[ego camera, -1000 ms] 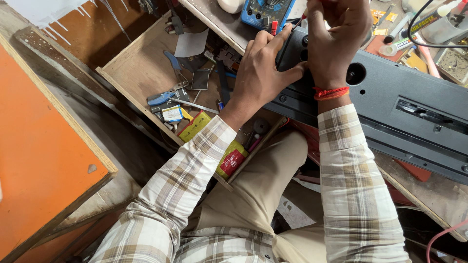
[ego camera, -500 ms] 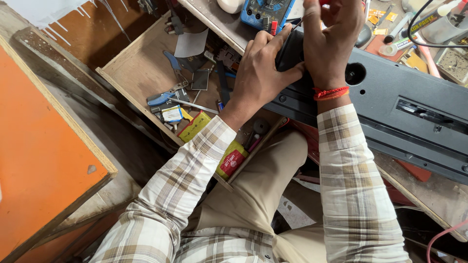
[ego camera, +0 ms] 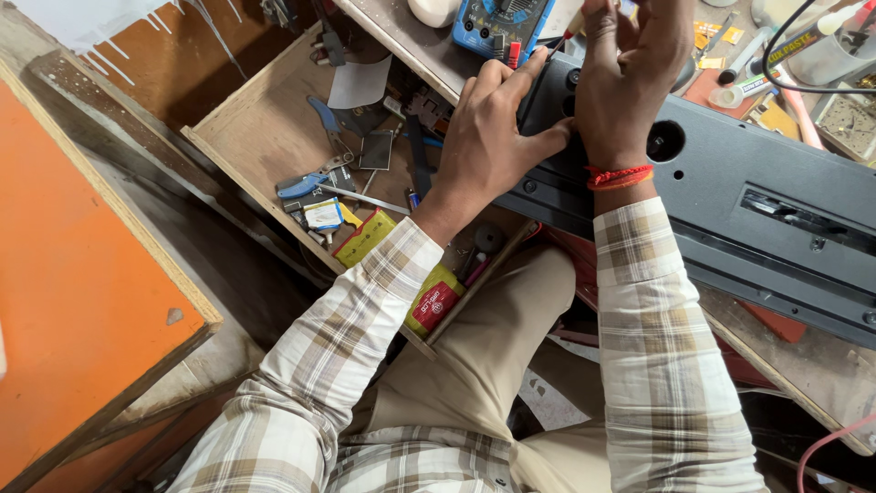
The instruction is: The person uses a red-handled screwdriver to remove screws from the back of a black electronic keyboard. They unscrew multiple fasteners, flip the keyboard to show the keys, and continue removing screws from the back.
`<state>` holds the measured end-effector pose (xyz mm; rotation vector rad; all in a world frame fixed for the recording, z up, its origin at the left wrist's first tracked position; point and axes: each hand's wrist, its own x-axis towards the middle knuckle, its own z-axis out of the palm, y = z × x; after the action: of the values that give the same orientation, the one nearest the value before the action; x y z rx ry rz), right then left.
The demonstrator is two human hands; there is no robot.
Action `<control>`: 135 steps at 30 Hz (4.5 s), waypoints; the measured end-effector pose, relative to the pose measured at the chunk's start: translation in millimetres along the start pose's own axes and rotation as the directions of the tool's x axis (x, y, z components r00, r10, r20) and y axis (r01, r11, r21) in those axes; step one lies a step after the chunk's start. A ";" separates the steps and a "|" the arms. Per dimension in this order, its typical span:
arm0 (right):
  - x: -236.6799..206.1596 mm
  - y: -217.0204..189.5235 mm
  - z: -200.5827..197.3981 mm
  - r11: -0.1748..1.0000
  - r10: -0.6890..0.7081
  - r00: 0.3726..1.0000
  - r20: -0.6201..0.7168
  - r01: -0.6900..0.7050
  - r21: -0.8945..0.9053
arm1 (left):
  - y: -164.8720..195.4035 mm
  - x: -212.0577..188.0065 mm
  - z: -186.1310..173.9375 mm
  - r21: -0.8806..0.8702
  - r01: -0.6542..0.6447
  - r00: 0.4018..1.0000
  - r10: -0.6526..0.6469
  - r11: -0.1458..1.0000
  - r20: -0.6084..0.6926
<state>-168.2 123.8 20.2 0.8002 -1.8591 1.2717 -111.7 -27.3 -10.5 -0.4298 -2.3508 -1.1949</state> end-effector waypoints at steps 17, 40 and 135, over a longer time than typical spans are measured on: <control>10.6 -30.5 -4.2 0.998 -0.037 0.971 0.236 0.050 -0.049 | -5.5 -3.7 -1.9 -0.049 -0.074 0.997 0.074 0.996 -0.002; 10.9 -103.4 -50.5 0.998 -0.023 0.838 0.546 0.055 -0.044 | -0.2 -2.3 1.6 -0.037 0.012 1.000 -0.012 0.999 -0.001; -167.1 -167.0 -130.1 0.223 0.968 0.230 -0.101 -0.600 0.769 | 50.1 -65.7 -28.4 -0.292 0.150 0.986 -0.163 0.944 -0.021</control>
<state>86.3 208.5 -7.2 -0.5977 -1.2563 2.5498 -25.3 -26.1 2.6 -0.3102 -2.2102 -1.6179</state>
